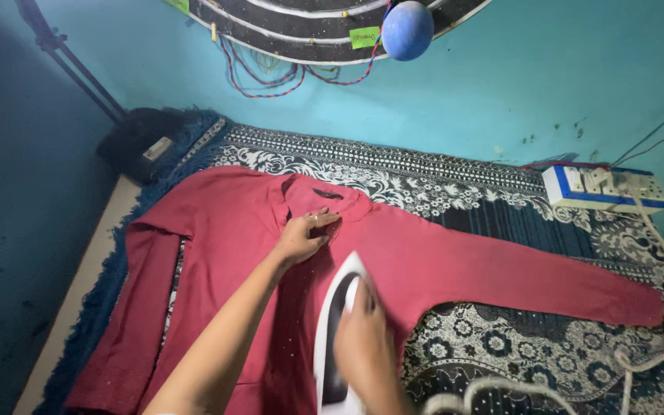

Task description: The person irons a pink shirt on a patterned cloth-covered table. They smooth the fabric, use an electric iron to press the sleeves and body, and flip the shirt to iron the other side.

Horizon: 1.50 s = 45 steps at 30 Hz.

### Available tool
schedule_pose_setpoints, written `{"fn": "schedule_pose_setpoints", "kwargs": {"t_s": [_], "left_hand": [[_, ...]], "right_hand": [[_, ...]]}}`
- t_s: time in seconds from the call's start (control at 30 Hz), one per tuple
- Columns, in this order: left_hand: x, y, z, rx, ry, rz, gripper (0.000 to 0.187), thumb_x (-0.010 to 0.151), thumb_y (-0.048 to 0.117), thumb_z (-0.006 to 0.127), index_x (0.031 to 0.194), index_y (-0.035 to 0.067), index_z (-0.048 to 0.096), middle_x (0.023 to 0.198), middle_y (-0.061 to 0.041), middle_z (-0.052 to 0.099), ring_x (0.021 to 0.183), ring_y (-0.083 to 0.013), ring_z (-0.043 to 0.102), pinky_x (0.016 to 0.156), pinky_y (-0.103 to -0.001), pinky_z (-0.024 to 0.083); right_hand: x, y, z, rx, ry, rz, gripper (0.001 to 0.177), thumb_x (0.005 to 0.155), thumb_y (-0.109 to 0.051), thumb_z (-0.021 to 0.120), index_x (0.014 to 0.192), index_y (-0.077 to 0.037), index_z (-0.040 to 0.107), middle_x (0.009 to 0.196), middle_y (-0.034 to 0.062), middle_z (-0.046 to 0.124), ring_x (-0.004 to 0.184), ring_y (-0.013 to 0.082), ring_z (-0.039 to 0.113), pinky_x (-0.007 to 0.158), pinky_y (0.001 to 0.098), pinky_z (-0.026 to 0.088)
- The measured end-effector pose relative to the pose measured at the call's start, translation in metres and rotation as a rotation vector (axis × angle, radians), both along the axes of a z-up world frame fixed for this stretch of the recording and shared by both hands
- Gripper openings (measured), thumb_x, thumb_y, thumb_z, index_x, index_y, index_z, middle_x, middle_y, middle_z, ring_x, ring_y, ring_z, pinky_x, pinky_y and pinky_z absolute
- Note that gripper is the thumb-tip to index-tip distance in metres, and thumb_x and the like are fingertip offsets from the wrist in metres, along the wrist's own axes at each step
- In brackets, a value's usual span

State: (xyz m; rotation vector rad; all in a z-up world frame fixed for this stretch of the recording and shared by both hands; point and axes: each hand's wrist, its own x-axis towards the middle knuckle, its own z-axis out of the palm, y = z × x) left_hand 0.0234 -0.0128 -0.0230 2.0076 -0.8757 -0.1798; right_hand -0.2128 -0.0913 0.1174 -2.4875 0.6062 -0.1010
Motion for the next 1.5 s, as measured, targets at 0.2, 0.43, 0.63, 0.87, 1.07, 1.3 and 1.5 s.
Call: {"fn": "schedule_pose_setpoints", "kwargs": {"t_s": [0.2,0.43,0.63,0.87,1.07,1.3,1.5], "left_hand": [[-0.006,0.002,0.010,-0.103,-0.050,0.024,0.043,0.080,0.006,0.077,0.123,0.010,0.072,0.129,-0.016,0.070,0.125,-0.0308,0.065,0.099,-0.040,0.054],[-0.115,0.076,0.024,-0.152,-0.269,0.383,0.047,0.084,-0.003,0.062,0.130,0.006,0.064,0.138,-0.016,0.066,0.140,-0.0359,0.054,0.114,-0.045,0.042],[-0.187,0.172,0.017,0.456,-0.382,0.587,0.061,0.099,0.029,0.053,0.153,0.004,0.039,0.161,-0.015,0.038,0.151,-0.0353,0.028,0.121,-0.053,0.018],[-0.187,0.184,0.013,0.543,-0.379,0.592,0.067,0.098,0.038,0.050,0.155,0.008,0.034,0.163,-0.010,0.034,0.152,-0.0308,0.025,0.122,-0.051,0.014],[-0.192,0.185,0.019,0.505,-0.343,0.602,0.068,0.096,0.039,0.054,0.155,0.010,0.035,0.162,-0.011,0.034,0.151,-0.0339,0.024,0.121,-0.050,0.016],[-0.181,0.190,0.024,0.460,-0.329,0.618,0.071,0.088,0.038,0.066,0.150,0.010,0.045,0.156,-0.016,0.042,0.141,-0.0390,0.034,0.116,-0.052,0.025],[-0.087,0.181,0.043,0.163,-0.358,0.505,0.032,0.083,0.013,0.069,0.115,0.011,0.070,0.123,-0.012,0.063,0.119,-0.0368,0.058,0.102,-0.047,0.047]], "right_hand": [[-0.015,0.009,-0.015,-0.003,0.152,0.033,0.067,0.092,-0.025,0.057,0.153,-0.011,0.035,0.131,0.0381,0.054,0.109,0.0524,0.062,0.092,0.0566,0.052],[0.056,-0.046,-0.006,0.016,0.056,0.174,0.058,0.095,-0.022,0.053,0.150,-0.008,0.041,0.103,0.0384,0.066,0.098,0.0563,0.064,0.086,0.0606,0.052],[-0.041,-0.024,-0.007,0.079,0.120,0.518,0.059,0.091,-0.022,0.058,0.147,-0.013,0.045,0.105,0.0317,0.066,0.094,0.0532,0.066,0.084,0.0582,0.054],[-0.052,-0.029,-0.010,-0.020,0.172,0.603,0.058,0.093,-0.029,0.059,0.150,-0.025,0.048,0.103,0.0282,0.066,0.094,0.0502,0.066,0.085,0.0561,0.055],[0.037,-0.069,-0.059,-0.165,0.161,0.359,0.053,0.096,-0.036,0.054,0.147,-0.023,0.049,0.099,0.0279,0.071,0.094,0.0487,0.069,0.086,0.0574,0.054],[0.112,-0.143,-0.059,-0.031,0.132,0.185,0.058,0.092,-0.033,0.058,0.148,-0.021,0.050,0.103,0.0255,0.075,0.090,0.0442,0.077,0.087,0.0529,0.057],[0.109,-0.114,-0.018,-0.173,-0.166,0.365,0.057,0.087,-0.032,0.065,0.142,-0.018,0.055,0.106,0.0271,0.072,0.099,0.0452,0.070,0.088,0.0526,0.054]]}}
